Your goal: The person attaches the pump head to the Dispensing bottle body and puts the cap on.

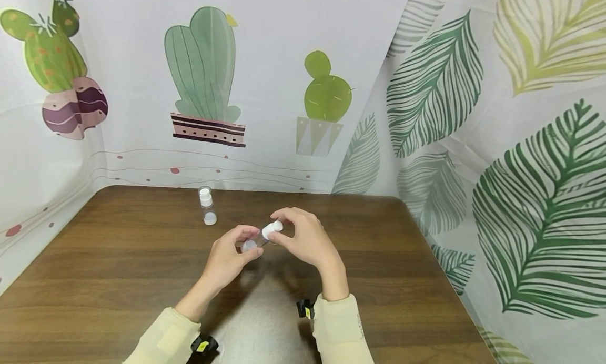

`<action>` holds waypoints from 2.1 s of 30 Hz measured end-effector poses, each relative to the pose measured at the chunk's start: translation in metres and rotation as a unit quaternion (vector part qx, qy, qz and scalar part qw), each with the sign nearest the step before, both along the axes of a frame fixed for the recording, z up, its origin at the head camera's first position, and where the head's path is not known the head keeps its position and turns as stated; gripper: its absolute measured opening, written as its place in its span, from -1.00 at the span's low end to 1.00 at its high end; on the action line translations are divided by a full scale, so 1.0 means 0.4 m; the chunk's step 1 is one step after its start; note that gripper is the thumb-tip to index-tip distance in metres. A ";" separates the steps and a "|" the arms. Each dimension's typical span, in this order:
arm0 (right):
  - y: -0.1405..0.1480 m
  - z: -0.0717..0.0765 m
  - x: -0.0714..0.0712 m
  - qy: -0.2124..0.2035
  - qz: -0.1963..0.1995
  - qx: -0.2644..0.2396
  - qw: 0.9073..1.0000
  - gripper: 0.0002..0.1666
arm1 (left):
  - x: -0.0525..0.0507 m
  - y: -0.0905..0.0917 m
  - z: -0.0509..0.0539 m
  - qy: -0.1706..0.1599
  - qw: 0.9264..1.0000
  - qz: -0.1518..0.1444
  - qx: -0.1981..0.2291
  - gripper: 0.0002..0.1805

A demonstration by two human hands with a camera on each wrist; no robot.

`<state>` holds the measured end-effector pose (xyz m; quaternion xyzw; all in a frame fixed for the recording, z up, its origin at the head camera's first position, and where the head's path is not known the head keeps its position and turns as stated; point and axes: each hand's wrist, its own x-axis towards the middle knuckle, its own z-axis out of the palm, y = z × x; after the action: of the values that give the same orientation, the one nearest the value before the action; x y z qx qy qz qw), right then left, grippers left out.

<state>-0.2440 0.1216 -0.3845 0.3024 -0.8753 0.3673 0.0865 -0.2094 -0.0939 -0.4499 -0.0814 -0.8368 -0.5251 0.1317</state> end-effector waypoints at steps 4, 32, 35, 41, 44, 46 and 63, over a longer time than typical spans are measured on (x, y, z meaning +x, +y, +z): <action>0.008 0.000 0.000 0.009 0.009 -0.006 1.000 -0.55 | 0.000 0.000 -0.001 0.001 1.000 0.000 -0.001 -0.56; 0.005 -0.003 0.000 0.013 0.063 -0.003 0.998 -0.64 | -0.002 -0.001 -0.004 0.000 1.000 -0.003 0.001 -0.57; 0.002 -0.002 0.001 0.008 0.059 -0.001 0.998 -0.66 | -0.002 -0.001 -0.004 0.000 1.000 -0.003 0.001 -0.57; 0.001 -0.004 0.000 0.005 0.055 0.003 0.998 -0.72 | -0.001 -0.001 -0.003 -0.002 1.000 -0.002 0.000 -0.57; 0.001 -0.003 0.000 0.005 0.054 0.006 0.999 -0.73 | -0.001 -0.001 -0.003 -0.004 1.000 -0.002 0.000 -0.57; 0.001 -0.002 0.001 0.005 0.053 0.007 0.999 -0.73 | 0.000 0.000 -0.003 -0.004 1.000 -0.002 -0.001 -0.57; -0.001 -0.001 0.002 0.000 0.037 0.013 0.999 -0.77 | 0.000 0.001 -0.001 0.001 1.000 -0.004 -0.001 -0.57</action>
<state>-0.2433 0.1212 -0.3850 0.3359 -0.8682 0.3585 0.0691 -0.2093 -0.0937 -0.4503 -0.0857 -0.8368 -0.5248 0.1304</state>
